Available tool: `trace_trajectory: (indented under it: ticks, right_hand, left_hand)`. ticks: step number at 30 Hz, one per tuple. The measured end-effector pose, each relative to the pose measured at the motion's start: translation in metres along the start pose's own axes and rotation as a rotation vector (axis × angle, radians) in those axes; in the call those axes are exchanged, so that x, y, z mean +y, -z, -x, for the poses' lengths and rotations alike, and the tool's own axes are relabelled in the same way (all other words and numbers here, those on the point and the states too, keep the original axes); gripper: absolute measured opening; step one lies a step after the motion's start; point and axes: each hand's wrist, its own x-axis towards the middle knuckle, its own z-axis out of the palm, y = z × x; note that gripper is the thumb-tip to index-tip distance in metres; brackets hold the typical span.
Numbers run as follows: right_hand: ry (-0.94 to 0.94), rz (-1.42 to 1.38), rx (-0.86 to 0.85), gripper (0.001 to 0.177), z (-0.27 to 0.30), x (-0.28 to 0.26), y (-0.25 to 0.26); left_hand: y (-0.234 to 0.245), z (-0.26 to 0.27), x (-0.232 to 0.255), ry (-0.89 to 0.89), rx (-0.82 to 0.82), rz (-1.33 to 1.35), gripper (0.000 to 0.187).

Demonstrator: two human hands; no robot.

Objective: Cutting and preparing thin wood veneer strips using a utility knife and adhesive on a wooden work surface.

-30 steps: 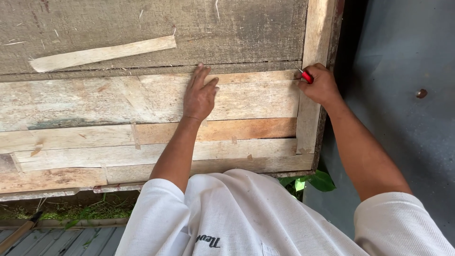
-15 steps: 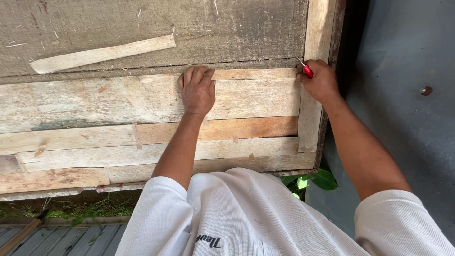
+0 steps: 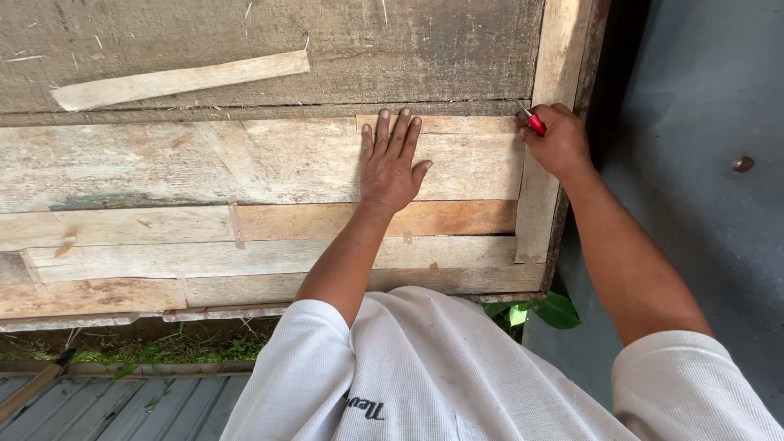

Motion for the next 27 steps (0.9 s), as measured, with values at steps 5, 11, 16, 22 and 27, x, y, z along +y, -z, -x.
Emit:
trace_trajectory:
  ticks: [5, 11, 16, 22, 27]
  right_hand:
    - [-0.026, -0.070, -0.004, 0.016, -0.001, -0.012, 0.006]
    - [-0.327, -0.427, -0.108, 0.014, -0.006, -0.035, 0.032]
    - [-0.353, -0.531, -0.155, 0.022, -0.011, -0.032, 0.030]
    - [-0.268, -0.452, -0.089, 0.021, -0.014, -0.012, 0.014]
    - [-0.125, -0.235, -0.010, 0.021, -0.013, -0.002, 0.004]
  left_hand:
    - [0.003, -0.005, -0.001, 0.019, -0.100, -0.025, 0.079]
    - [0.005, -0.008, 0.003, 0.004, -0.134, -0.039, 0.079]
    - [0.003, -0.008, 0.005, 0.025, -0.152, -0.051, 0.075]
    - [0.010, -0.006, 0.014, 0.052, -0.167, -0.050, 0.073]
    - [0.020, -0.006, 0.020, 0.056, -0.179, -0.039, 0.071]
